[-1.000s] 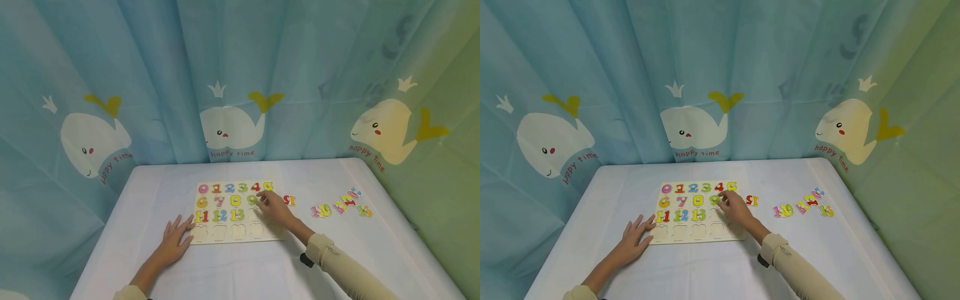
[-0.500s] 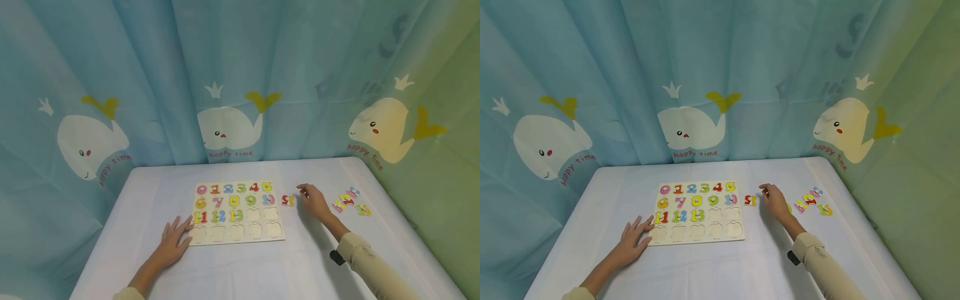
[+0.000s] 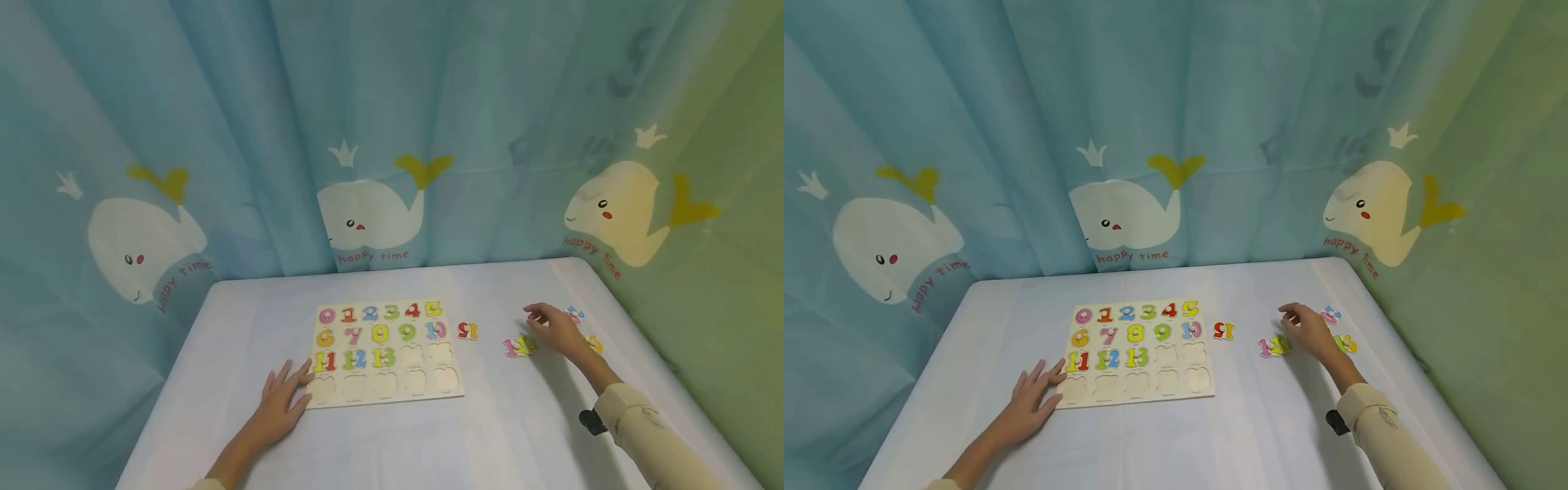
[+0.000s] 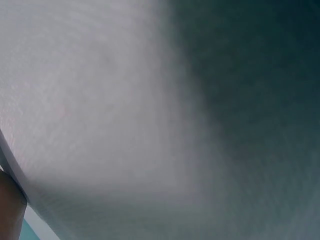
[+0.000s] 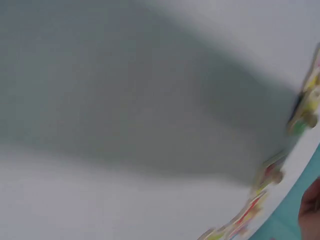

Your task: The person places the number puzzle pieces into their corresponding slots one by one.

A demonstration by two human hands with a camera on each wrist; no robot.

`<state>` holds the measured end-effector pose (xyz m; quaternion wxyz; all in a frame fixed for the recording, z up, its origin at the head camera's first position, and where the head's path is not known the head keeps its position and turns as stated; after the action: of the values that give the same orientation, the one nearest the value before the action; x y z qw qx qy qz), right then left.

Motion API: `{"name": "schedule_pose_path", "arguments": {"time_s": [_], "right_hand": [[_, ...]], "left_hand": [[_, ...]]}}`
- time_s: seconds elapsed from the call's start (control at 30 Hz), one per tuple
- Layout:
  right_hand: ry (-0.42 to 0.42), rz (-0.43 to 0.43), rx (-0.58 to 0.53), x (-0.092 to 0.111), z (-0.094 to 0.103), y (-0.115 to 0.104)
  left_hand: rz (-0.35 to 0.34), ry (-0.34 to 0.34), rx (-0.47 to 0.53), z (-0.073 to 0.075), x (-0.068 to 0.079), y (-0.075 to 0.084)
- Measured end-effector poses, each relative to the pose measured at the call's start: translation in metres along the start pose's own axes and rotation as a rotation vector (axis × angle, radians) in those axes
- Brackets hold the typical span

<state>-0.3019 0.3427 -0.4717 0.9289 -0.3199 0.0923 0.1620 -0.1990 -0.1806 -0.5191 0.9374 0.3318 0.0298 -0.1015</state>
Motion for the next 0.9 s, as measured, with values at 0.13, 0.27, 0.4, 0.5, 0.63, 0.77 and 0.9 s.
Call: {"name": "schedule_pose_path", "arguments": {"time_s": [0.13, 0.27, 0.4, 0.5, 0.63, 0.77, 0.9], "right_hand": [[-0.107, 0.027, -0.074, 0.008, -0.007, 0.000], [-0.166, 0.037, -0.107, 0.011, -0.020, -0.002], [-0.184, 0.054, -0.041, 0.012, -0.030, -0.006], [-0.183, 0.068, 0.047, 0.013, -0.034, -0.009], [-0.152, 0.037, 0.067, 0.014, -0.036, -0.009], [-0.124, 0.003, -0.042, 0.013, -0.040, -0.013], [-0.130, -0.005, -0.110, 0.011, -0.050, -0.026]], "left_hand": [[-0.007, 0.018, -0.003, 0.003, 0.000, 0.001], [-0.008, 0.013, -0.003, 0.004, 0.000, 0.002], [-0.002, 0.011, -0.005, 0.003, 0.000, 0.002], [-0.001, 0.010, -0.011, 0.001, -0.001, 0.001], [-0.003, 0.006, -0.015, 0.000, -0.001, 0.000], [0.000, 0.005, -0.016, 0.000, 0.000, -0.001], [0.004, 0.003, -0.018, 0.000, 0.001, 0.001]]}}
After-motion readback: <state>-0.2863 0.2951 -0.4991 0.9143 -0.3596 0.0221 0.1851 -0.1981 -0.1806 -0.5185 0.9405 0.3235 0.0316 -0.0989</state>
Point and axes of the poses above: each hand's wrist, its own x-axis away from the middle knuckle, its own z-axis out of the back of the hand, y = z × x, the point moved 6 cm from there along -x, towards the middle knuckle, and after that the axes turned 6 degrees about z, right-handed, at the moved point
